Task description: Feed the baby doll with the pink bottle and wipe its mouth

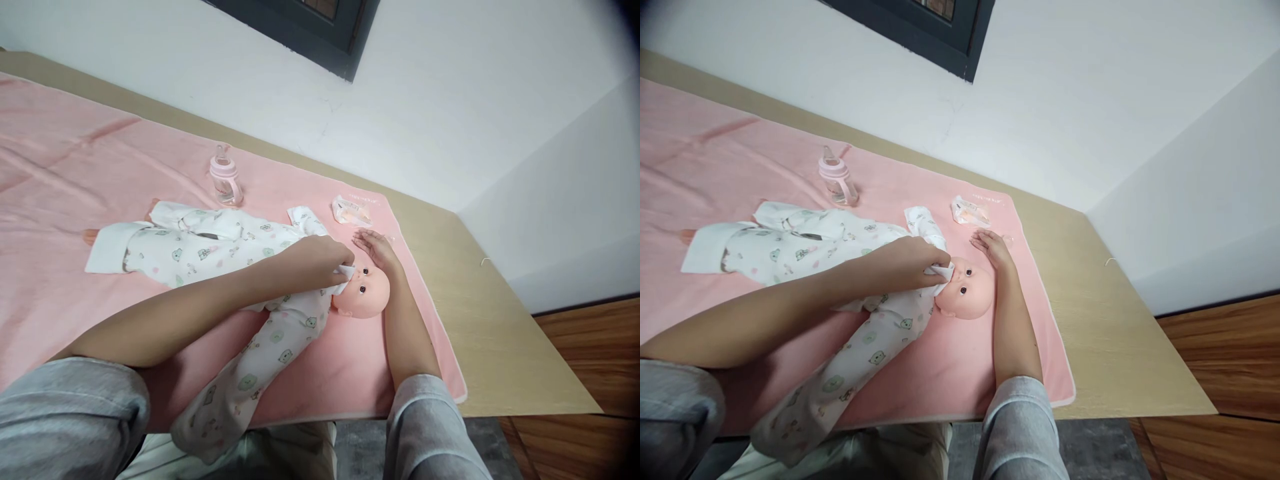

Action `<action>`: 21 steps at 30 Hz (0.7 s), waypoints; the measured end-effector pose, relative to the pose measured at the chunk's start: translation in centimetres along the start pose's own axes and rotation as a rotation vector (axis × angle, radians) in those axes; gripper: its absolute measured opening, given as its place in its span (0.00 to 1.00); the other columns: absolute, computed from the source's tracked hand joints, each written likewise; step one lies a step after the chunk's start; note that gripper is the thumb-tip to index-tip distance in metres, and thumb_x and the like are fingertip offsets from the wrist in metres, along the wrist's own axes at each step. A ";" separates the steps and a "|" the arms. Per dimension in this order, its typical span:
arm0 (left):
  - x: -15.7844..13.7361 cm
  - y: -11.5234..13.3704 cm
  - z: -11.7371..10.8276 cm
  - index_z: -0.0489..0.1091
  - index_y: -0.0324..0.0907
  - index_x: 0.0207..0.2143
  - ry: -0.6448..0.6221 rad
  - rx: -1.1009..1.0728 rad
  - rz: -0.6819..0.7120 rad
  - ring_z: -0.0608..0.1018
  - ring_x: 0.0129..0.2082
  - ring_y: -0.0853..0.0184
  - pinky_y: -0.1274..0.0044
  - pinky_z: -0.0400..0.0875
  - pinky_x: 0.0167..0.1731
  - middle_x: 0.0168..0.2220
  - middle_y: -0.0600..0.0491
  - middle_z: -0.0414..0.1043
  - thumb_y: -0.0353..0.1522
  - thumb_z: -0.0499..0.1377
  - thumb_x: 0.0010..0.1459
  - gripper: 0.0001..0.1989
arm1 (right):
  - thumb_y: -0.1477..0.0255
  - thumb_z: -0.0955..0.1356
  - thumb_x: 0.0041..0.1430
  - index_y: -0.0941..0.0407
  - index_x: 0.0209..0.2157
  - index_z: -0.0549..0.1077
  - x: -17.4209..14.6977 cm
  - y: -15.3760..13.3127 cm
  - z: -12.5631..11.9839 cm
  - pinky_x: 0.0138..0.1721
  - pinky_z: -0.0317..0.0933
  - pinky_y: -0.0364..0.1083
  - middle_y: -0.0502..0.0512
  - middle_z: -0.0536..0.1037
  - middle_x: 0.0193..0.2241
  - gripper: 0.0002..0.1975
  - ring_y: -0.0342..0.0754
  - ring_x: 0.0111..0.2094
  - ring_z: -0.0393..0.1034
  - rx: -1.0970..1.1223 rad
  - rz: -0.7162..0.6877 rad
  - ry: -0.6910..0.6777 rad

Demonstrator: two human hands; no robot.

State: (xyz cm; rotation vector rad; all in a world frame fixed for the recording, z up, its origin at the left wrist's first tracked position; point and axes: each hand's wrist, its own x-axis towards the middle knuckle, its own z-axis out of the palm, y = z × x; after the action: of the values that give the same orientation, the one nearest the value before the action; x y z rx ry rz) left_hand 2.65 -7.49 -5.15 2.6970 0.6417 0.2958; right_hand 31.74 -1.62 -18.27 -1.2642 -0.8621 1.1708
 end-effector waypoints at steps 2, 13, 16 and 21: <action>-0.1 -0.1 -0.1 0.51 0.41 0.22 0.014 0.008 0.003 0.60 0.22 0.68 0.74 0.49 0.25 0.20 0.56 0.58 0.28 0.53 0.53 0.12 | 0.74 0.74 0.55 0.55 0.33 0.76 0.0 0.0 0.0 0.59 0.68 0.51 0.53 0.81 0.33 0.04 0.45 0.38 0.79 0.001 0.003 0.002; 0.0 -0.5 0.2 0.53 0.42 0.22 0.009 0.012 0.007 0.61 0.22 0.68 0.74 0.50 0.24 0.21 0.55 0.61 0.29 0.53 0.53 0.10 | 0.73 0.73 0.55 0.55 0.33 0.77 -0.2 -0.1 0.0 0.61 0.67 0.51 0.52 0.82 0.34 0.03 0.45 0.39 0.79 0.000 0.000 -0.008; 0.0 -0.8 0.0 0.53 0.41 0.23 0.037 -0.002 0.015 0.61 0.22 0.69 0.74 0.50 0.24 0.21 0.56 0.60 0.29 0.53 0.53 0.09 | 0.74 0.73 0.54 0.55 0.33 0.77 0.0 0.0 -0.1 0.59 0.68 0.50 0.52 0.82 0.33 0.04 0.45 0.38 0.79 0.001 0.001 -0.001; 0.1 -1.1 0.3 0.55 0.41 0.23 0.052 0.008 0.015 0.63 0.22 0.69 0.75 0.50 0.24 0.21 0.56 0.61 0.29 0.52 0.53 0.08 | 0.75 0.73 0.54 0.56 0.33 0.77 0.2 0.2 -0.2 0.55 0.71 0.48 0.53 0.82 0.33 0.03 0.45 0.38 0.79 0.012 -0.005 -0.001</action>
State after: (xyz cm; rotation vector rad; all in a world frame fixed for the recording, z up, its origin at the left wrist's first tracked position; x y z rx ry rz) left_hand 2.41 -6.60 -5.84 2.7108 0.6387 0.3687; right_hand 31.90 -1.51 -18.47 -1.2513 -0.8569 1.1713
